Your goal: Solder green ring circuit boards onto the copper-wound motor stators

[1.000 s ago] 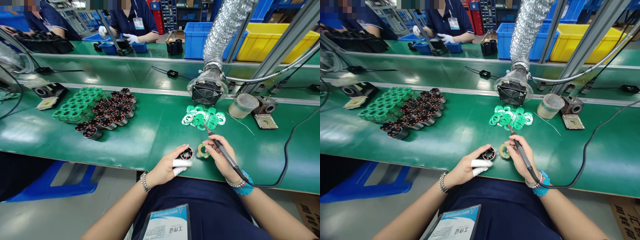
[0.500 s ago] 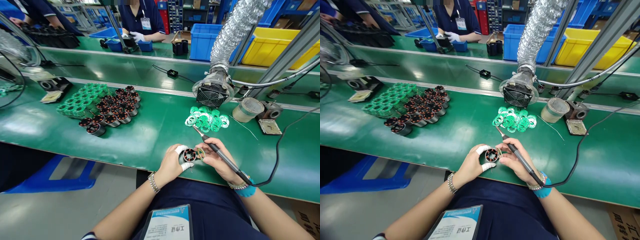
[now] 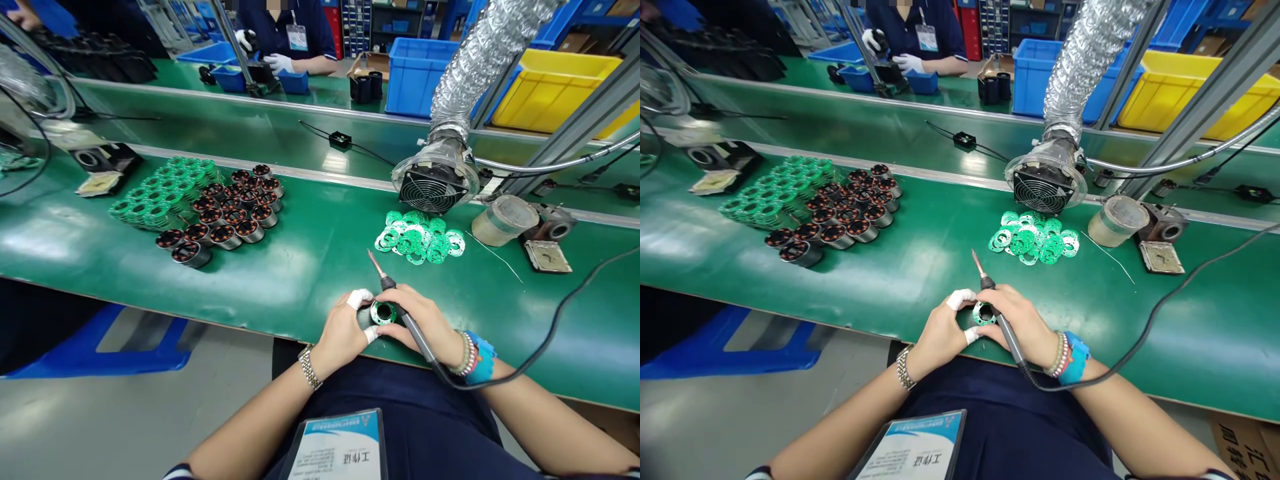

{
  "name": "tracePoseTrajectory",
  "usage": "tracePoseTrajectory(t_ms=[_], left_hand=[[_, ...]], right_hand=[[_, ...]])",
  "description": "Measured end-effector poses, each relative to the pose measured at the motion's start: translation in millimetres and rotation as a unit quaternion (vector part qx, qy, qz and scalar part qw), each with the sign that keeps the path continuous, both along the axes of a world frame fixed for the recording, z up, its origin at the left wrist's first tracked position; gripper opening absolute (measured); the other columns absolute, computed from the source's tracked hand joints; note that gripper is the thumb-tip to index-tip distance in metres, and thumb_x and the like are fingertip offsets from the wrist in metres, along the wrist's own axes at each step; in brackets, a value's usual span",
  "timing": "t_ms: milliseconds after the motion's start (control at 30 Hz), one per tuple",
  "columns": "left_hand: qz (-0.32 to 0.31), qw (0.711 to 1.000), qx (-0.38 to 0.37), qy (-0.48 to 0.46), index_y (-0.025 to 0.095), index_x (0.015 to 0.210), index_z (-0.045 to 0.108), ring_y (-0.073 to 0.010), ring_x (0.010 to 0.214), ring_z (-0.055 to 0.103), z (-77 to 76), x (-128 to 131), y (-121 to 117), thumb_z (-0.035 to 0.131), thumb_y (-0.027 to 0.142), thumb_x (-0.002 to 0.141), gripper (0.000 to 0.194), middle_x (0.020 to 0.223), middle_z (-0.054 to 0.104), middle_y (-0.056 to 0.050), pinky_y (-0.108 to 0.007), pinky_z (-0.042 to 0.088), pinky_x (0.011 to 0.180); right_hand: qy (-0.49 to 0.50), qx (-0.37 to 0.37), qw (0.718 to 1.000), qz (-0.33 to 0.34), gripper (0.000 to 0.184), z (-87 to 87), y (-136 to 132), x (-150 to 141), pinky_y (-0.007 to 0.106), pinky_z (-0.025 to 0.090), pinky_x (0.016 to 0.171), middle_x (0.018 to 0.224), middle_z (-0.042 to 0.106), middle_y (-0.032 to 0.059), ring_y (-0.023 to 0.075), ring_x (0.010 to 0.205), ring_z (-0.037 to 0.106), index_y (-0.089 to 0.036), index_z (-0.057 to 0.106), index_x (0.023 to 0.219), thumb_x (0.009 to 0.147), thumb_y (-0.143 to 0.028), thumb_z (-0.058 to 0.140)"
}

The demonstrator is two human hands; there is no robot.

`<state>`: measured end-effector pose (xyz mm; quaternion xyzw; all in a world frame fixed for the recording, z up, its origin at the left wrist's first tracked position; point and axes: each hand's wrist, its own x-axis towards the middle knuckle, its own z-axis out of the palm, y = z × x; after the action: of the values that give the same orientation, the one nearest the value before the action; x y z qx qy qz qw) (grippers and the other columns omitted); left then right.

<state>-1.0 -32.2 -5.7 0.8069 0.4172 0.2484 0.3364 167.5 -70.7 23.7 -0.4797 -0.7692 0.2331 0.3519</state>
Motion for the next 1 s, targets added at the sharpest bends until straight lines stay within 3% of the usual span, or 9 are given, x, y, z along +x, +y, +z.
tracePoseTrajectory(t_ms=[233, 400, 500, 700, 833, 1000], left_hand=[[-0.006, 0.999, 0.046, 0.003, 0.017, 0.097, 0.049, -0.0220, 0.083, 0.061, -2.3, -1.5, -1.9, 0.069, 0.027, 0.066, 0.038, 0.090, 0.063, -0.007, -0.037, 0.051, 0.074], [-0.067, 0.992, 0.091, -0.050, 0.018, 0.109, 0.051, -0.0208, 0.096, 0.060, -3.3, -7.3, -1.1, 0.064, 0.024, 0.074, 0.038, 0.105, 0.063, -0.009, -0.036, 0.050, 0.084], [-0.086, 0.988, 0.102, -0.074, 0.019, 0.105, 0.056, -0.0198, 0.098, 0.061, -3.7, -9.2, 0.3, 0.063, 0.024, 0.077, 0.030, 0.105, 0.064, -0.009, -0.036, 0.051, 0.085], [-0.081, 0.983, 0.147, -0.074, 0.020, 0.099, 0.061, -0.0214, 0.095, 0.062, -8.4, -7.0, -0.1, 0.064, 0.026, 0.076, 0.024, 0.101, 0.067, -0.009, -0.039, 0.053, 0.082], [-0.073, 0.983, 0.132, -0.101, 0.021, 0.100, 0.061, -0.0213, 0.094, 0.064, -13.3, -7.7, 0.1, 0.068, 0.025, 0.073, 0.028, 0.100, 0.068, -0.008, -0.039, 0.054, 0.081], [-0.069, 0.985, 0.132, -0.086, 0.022, 0.101, 0.062, -0.0215, 0.093, 0.064, -16.2, -10.9, 0.1, 0.070, 0.022, 0.071, 0.031, 0.101, 0.068, -0.007, -0.040, 0.055, 0.082]], right_hand=[[0.026, -0.037, 0.999, -0.023, 0.037, -5.3, 4.1, 1.5, 0.028, 0.047, 0.070, 0.087, 0.056, 0.0027, 0.0163, 0.076, 0.054, -0.023, 0.052, 0.103, 0.073, -0.038, 0.068], [0.055, -0.047, 0.997, -0.028, 0.043, -11.0, 3.1, 2.9, 0.029, 0.047, 0.075, 0.093, 0.057, 0.0035, 0.0170, 0.082, 0.056, -0.023, 0.049, 0.106, 0.072, -0.038, 0.069], [0.074, -0.045, 0.996, -0.028, 0.049, -13.7, 4.3, 3.9, 0.030, 0.047, 0.078, 0.097, 0.058, 0.0039, 0.0175, 0.086, 0.057, -0.023, 0.047, 0.109, 0.070, -0.039, 0.071], [0.058, -0.016, 0.998, -0.019, 0.042, -11.5, 0.6, 7.0, 0.031, 0.049, 0.077, 0.097, 0.060, 0.0056, 0.0183, 0.087, 0.058, -0.022, 0.050, 0.108, 0.073, -0.036, 0.068], [0.106, 0.013, 0.989, -0.098, 0.028, -11.2, -9.0, 16.3, 0.032, 0.048, 0.084, 0.107, 0.061, 0.0065, 0.0166, 0.092, 0.062, -0.023, 0.048, 0.111, 0.084, -0.020, 0.053], [0.155, -0.022, 0.977, -0.142, 0.037, -17.1, -14.0, 18.6, 0.031, 0.051, 0.079, 0.090, 0.066, 0.0039, 0.0151, 0.082, 0.065, -0.022, 0.046, 0.115, 0.080, -0.010, 0.052]])
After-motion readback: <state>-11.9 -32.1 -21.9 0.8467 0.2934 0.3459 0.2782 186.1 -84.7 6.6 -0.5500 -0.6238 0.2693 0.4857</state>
